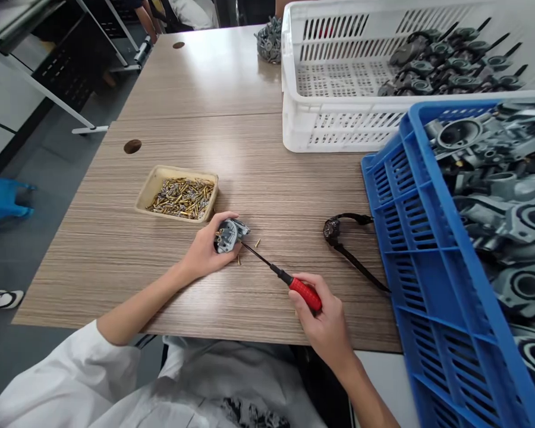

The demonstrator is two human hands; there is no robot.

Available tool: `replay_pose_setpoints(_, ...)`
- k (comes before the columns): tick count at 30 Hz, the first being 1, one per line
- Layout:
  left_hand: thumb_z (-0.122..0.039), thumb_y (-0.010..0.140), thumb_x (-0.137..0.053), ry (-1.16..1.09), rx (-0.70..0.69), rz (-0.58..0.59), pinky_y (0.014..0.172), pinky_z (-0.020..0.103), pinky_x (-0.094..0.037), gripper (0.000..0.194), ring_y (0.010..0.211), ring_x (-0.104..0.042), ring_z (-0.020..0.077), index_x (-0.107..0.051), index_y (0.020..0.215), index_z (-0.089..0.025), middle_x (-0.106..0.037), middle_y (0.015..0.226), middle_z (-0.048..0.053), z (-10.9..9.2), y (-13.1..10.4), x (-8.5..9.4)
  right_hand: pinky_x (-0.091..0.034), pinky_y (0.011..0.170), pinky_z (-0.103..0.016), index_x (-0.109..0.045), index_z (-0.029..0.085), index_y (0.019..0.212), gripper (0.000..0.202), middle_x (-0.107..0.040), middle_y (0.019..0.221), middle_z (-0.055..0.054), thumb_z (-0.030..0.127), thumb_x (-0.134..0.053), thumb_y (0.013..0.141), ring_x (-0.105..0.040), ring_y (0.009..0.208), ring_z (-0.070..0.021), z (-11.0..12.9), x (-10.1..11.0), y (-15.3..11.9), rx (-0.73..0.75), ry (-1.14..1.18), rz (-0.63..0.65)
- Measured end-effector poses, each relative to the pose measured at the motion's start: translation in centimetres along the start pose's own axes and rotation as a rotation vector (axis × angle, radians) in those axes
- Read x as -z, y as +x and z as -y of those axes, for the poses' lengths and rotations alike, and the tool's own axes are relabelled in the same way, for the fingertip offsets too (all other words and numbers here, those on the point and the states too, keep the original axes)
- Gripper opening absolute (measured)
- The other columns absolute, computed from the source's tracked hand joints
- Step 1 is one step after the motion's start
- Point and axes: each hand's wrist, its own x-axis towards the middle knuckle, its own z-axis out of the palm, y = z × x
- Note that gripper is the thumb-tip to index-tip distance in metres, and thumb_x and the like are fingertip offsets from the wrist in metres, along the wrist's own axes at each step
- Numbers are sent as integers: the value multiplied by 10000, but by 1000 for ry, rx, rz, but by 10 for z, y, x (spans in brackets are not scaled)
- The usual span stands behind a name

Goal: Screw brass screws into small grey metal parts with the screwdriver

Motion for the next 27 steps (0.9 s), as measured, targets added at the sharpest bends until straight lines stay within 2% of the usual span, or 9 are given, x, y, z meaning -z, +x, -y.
replay_pose_setpoints(9, -244, 818, -716, 22, 15, 4, 962, 309, -558, 591, 1014, -708, 209, -524, 1374, -199, -717, 1172, 62, -1, 0, 0, -535, 558, -285, -671, 256, 1159, 243, -708, 783, -23, 449, -659, 1010, -684, 628, -193, 0, 1, 0, 25, -97, -17)
replay_pose_setpoints(16, -248, 825, -716, 22, 4, -7, 935, 300, -560, 579, 981, -710, 203, -526, 1370, -196, -720, 1131, 52, -1, 0, 1, -532, 549, -304, -668, 266, 1181, 245, -701, 750, -12, 446, -650, 1014, -640, 553, -188, 0, 1, 0, 22, -95, 2)
replay_pose_setpoints(21, -247, 814, -723, 29, 30, 1, 928, 299, -560, 592, 974, -709, 205, -531, 1373, -208, -719, 1130, 48, -1, 0, 1, -562, 605, -317, -673, 270, 1171, 242, -703, 752, -18, 450, -653, 1010, -696, 632, -217, 1, 1, 0, 30, -100, -5)
replay_pose_setpoints(27, -232, 811, -718, 20, 14, -6, 929, 291, -560, 584, 971, -709, 198, -529, 1363, -204, -718, 1138, 47, -1, 0, 1, -562, 629, -310, -675, 273, 1165, 219, -734, 821, -27, 431, -651, 1015, -714, 670, -209, 2, 0, 0, 55, -119, -12)
